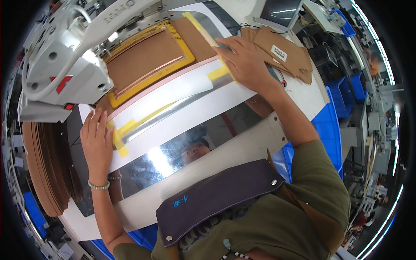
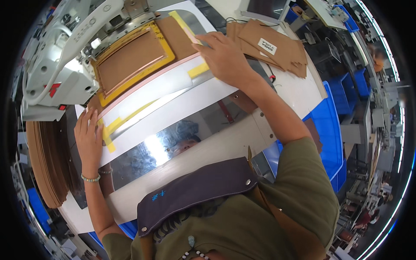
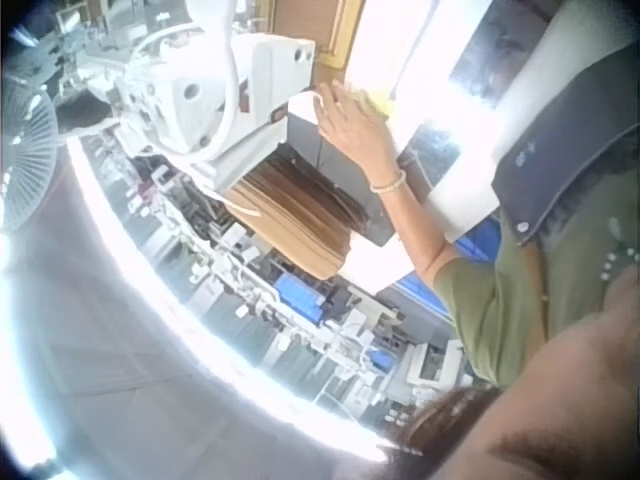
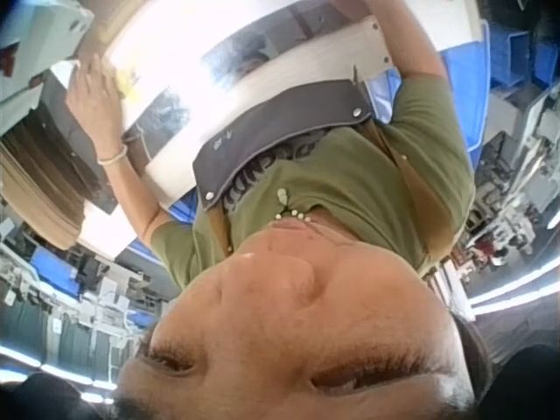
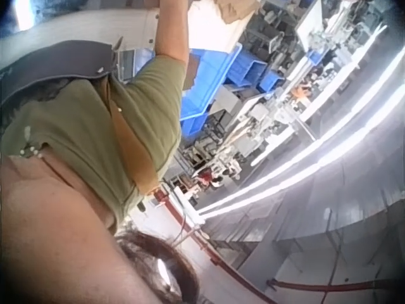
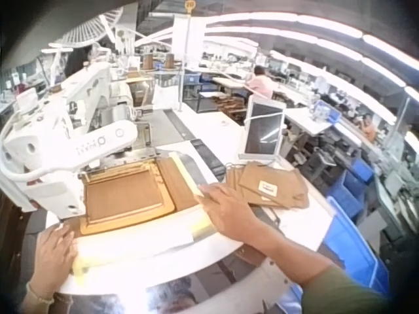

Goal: Operating an industrial sewing machine to attach labels and reinforce panels for leather or fabric goods.

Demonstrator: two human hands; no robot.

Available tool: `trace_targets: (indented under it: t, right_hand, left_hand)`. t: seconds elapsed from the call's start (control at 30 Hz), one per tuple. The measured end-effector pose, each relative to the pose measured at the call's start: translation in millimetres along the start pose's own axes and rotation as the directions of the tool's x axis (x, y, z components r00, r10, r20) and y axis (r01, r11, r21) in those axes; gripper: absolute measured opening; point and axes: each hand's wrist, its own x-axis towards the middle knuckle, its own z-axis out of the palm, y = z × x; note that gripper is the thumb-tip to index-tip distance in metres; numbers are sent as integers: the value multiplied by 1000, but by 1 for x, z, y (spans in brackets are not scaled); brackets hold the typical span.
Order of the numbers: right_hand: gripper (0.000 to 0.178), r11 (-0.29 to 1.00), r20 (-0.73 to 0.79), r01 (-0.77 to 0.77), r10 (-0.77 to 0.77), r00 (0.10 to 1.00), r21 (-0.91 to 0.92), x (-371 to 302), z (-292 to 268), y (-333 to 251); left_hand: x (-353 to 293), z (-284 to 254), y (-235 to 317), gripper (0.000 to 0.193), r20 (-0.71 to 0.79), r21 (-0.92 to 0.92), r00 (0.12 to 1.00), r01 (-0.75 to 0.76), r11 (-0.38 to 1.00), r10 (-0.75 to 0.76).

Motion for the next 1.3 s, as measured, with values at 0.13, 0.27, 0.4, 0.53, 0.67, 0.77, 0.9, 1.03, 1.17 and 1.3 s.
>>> trace_targets:
  t: [0.13, 0.27, 0.4, 0.53, 0.67, 0.77, 0.9, 1.03, 1.17, 1.3]
  right_hand:
    - [43, 995, 110, -87, 81, 991, 55, -15, 14, -1]
    - [48, 996, 117, -91, 93, 989, -23, -20, 17, -1]
    - [50, 994, 131, -94, 101, 986, -63, -18, 15, -3]
    - [51, 991, 151, -93, 106, 983, -91, -17, 12, -6]
    - [52, 994, 126, -92, 100, 987, -66, -18, 14, -6]
    - [52, 996, 131, -94, 92, 987, 8, -22, 22, -1]
    - [53, 993, 154, -106, 98, 983, 42, -24, 23, 2]
    - [53, 991, 220, -132, 126, 967, 15, -21, 17, -2]
    - [53, 989, 230, -148, 143, 963, 2, -21, 15, -4]
    - [54, 983, 230, -172, 154, 961, 59, -21, 14, -2]
  left_hand:
    - [4, 3, 2, 58, 142, -91, 982, 135, 987, -121]
    - [4, 3, 4, 58, 171, -195, 976, 171, 966, -138]
    - [3, 3, 4, 59, 177, -211, 974, 177, 961, -140]
    - [3, 1, 6, 58, 163, -203, 978, 160, 966, -128]
    - [0, -3, 5, 47, 129, -128, 979, 172, 977, -155]
    - [-3, -4, 2, 40, 101, -111, 983, 166, 980, -155]
    - [-3, -1, 2, 37, 77, -156, 982, 181, 971, -170]
    - [-3, -1, 4, 37, 74, -200, 981, 193, 961, -181]
    - [-1, -4, 7, 38, 79, -206, 979, 202, 958, -189]
    - [-2, -3, 4, 38, 82, -216, 979, 201, 955, -188]
